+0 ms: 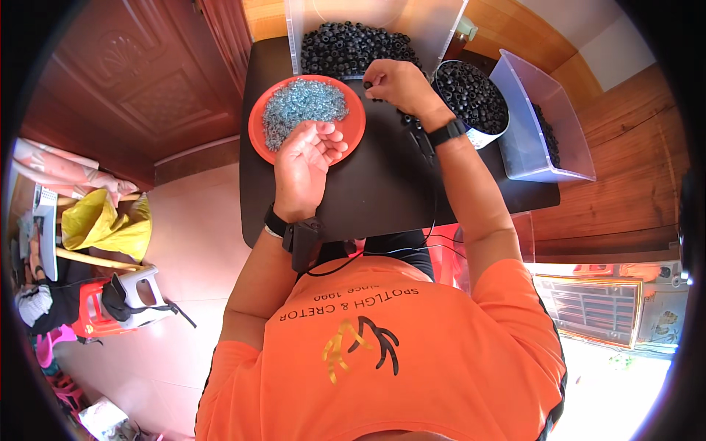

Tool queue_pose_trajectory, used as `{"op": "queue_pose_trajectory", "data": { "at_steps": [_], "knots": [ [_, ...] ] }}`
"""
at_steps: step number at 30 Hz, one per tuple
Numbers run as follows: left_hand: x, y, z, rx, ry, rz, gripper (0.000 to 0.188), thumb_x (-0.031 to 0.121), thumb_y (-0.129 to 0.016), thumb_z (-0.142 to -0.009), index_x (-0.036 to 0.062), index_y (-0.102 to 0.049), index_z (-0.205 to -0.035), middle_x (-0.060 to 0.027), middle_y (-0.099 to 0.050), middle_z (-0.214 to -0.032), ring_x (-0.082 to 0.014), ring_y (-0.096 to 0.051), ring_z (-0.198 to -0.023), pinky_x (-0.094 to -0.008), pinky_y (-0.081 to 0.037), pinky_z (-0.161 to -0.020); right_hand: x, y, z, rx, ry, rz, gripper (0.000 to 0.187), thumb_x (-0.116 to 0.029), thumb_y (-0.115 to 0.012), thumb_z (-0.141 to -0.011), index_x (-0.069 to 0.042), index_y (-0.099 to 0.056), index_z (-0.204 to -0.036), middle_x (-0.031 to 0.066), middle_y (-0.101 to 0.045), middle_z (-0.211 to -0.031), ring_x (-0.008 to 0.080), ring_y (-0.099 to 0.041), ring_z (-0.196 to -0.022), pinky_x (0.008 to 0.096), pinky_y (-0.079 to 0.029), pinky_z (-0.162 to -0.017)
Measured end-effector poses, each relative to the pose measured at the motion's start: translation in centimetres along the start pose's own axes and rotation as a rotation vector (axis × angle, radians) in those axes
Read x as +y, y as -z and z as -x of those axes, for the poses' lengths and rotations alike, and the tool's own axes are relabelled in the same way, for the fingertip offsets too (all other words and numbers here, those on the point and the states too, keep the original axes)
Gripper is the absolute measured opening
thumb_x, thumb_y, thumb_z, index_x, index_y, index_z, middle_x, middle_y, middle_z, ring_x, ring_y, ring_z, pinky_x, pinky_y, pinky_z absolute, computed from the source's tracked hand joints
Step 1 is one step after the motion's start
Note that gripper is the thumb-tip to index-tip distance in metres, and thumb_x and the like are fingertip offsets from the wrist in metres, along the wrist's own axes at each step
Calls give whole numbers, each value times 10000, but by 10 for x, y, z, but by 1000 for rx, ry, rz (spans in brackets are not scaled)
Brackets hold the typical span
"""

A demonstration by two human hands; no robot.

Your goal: The recorder is picking up small black objects from a red bowl, inspecting them, and sorting them into larger containers.

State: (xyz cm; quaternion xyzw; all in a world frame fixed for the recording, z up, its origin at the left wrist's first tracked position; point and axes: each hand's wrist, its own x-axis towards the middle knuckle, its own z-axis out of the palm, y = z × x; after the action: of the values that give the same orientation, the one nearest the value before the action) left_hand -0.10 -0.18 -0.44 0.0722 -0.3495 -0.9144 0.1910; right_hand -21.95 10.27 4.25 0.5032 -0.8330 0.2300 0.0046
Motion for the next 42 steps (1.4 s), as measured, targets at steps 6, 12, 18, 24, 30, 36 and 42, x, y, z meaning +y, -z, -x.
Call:
{"op": "queue_pose_trajectory", "data": {
  "at_steps": [6, 12, 18, 24, 30, 36, 42],
  "knots": [
    [1, -11, 4, 28, -22, -23, 235, 227, -458, -946, 26, -573, -986, -80, -622, -920, -192, -606, -836, -314, -462, -791, -56, 18, 29, -114, 122, -813, 217, 8, -736, -749, -39, -672, -951, 1, -646, -863, 88, -595, -807, 248, -495, -757],
    [-1, -10, 1, -66, 29, 2, 266, 271, -459, -946, 43, -565, -1032, -74, -630, -897, -181, -606, -843, -305, -453, -773, -66, -9, 39, -229, 182, -1171, 220, 49, -690, -796, -24, -654, -1000, 18, -621, -960, 90, -599, -847, 242, -517, -747],
    [0, -14, 4, -11, -10, -35, 198, 248, -473, -943, 65, -536, -984, -48, -598, -925, -168, -589, -848, -305, -443, -784, -70, -17, 43, -219, 274, -1192, 174, 72, -646, -822, -2, -625, -978, 57, -631, -924, 156, -668, -818, 279, -581, -681],
    [0, -14, 5, -16, -41, -44, 161, 224, -472, -945, 72, -513, -979, -45, -584, -918, -168, -567, -861, -307, -430, -799, -71, -15, 45, -69, 340, -961, 220, 23, -723, -758, -44, -673, -961, 60, -624, -1030, 151, -605, -955, 267, -520, -810],
    [3, -15, 5, -32, -38, -48, 189, 241, -451, -950, 67, -509, -995, -56, -587, -922, -183, -568, -864, -317, -429, -805, -70, -17, 47, -41, 280, -971, 217, 21, -717, -770, -41, -676, -974, 75, -621, -1033, 147, -620, -907, 262, -541, -745],
    [-1, -3, 2, -132, -15, 27, 237, 231, -389, -972, 68, -541, -1053, -87, -619, -981, -222, -595, -935, -368, -433, -873, -68, -20, 47, -138, 208, -1153, 206, 51, -684, -796, -32, -673, -985, 74, -612, -1043, 133, -621, -894, 249, -546, -705],
    [-1, -1, 2, -162, -26, 62, 233, 214, -393, -971, 66, -548, -1061, -83, -616, -992, -218, -590, -944, -380, -434, -880, -68, -23, 47, -89, 249, -1120, 219, 42, -699, -785, -40, -675, -986, 72, -614, -1045, 141, -620, -922, 259, -542, -758]
  ]
}}
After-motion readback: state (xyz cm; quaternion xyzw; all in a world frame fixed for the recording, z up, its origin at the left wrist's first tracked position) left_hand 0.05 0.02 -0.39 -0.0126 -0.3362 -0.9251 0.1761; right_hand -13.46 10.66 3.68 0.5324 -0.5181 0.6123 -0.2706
